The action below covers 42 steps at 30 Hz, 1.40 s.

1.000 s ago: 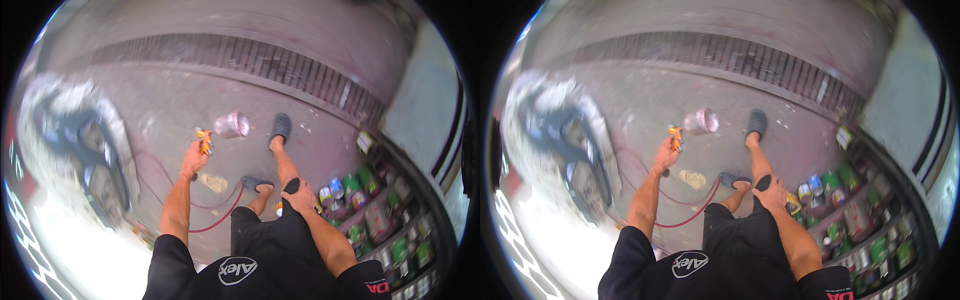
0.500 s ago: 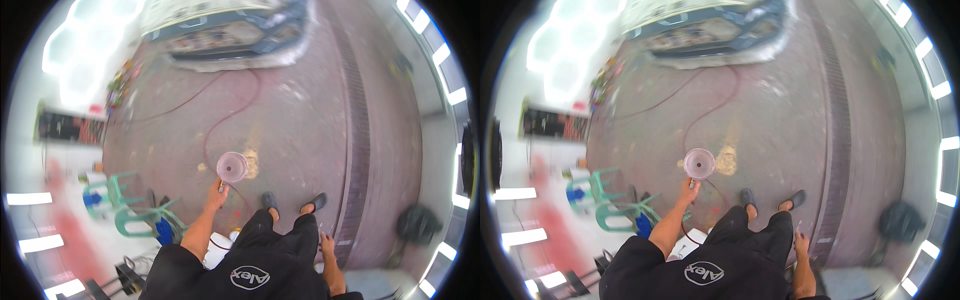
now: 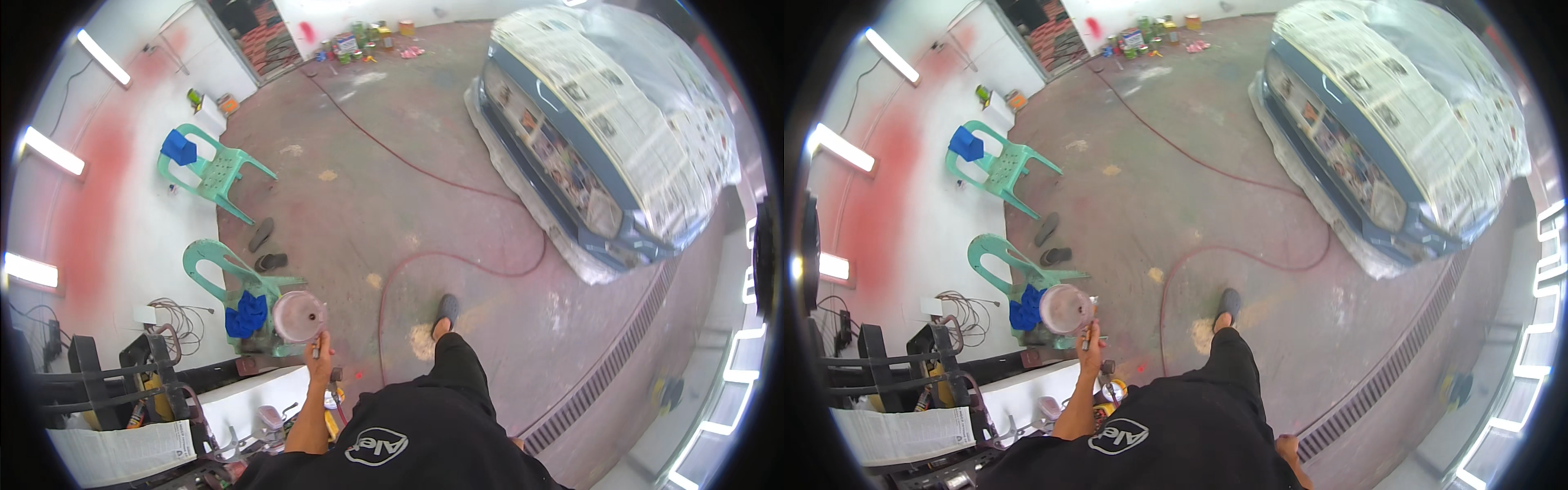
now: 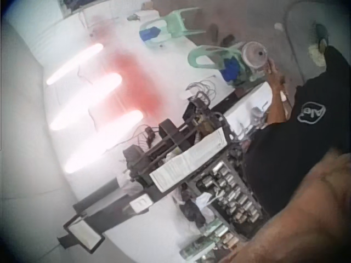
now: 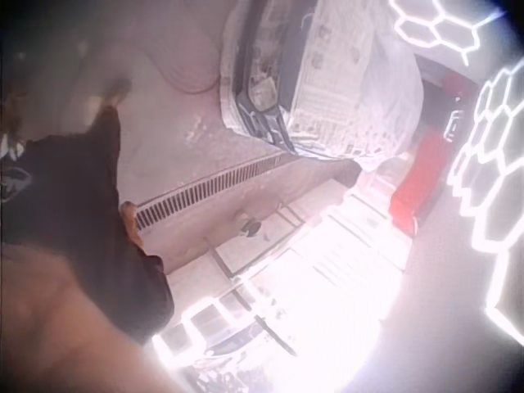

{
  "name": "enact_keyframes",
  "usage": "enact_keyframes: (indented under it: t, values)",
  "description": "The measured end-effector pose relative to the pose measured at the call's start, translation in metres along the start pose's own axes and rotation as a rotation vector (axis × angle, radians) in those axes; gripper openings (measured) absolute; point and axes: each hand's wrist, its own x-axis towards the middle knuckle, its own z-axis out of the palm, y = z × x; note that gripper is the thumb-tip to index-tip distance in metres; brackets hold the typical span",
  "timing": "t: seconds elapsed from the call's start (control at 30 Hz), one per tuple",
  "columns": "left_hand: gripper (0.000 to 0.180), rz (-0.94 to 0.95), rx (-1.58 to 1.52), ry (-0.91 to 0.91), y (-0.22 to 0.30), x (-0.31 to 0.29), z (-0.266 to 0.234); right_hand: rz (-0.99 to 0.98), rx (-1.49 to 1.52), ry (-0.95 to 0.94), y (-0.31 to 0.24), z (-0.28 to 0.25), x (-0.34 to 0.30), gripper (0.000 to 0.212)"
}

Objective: The person uses a spray gun to apply paint to a car bumper that is masked with newspaper and plastic. They walk around the bumper, spraying multiple passes, then refill the spray gun cup from a paint can and continue spraying.

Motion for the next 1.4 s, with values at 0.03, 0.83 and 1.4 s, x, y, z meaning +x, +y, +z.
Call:
enact_keyframes:
  t: [0.03,0.83,1.4]
  values:
    - [0.038,-0.062,-0.008,0.059,0.004,0.004,-0.005,-0.123,-0.138,-0.058,-0.009,-0.035,0.043,0.016]
    - [0.037,-0.321,-0.144,0.327,0.153,0.506,0.167,0.058,0.445,-0.433,-0.813,-0.430,0.499,0.049]
    - [0.030,-0.064,0.033,0.227,0.398,1.050,0.263,-0.112,0.670,-0.192,-1.376,-0.572,0.815,0.040]
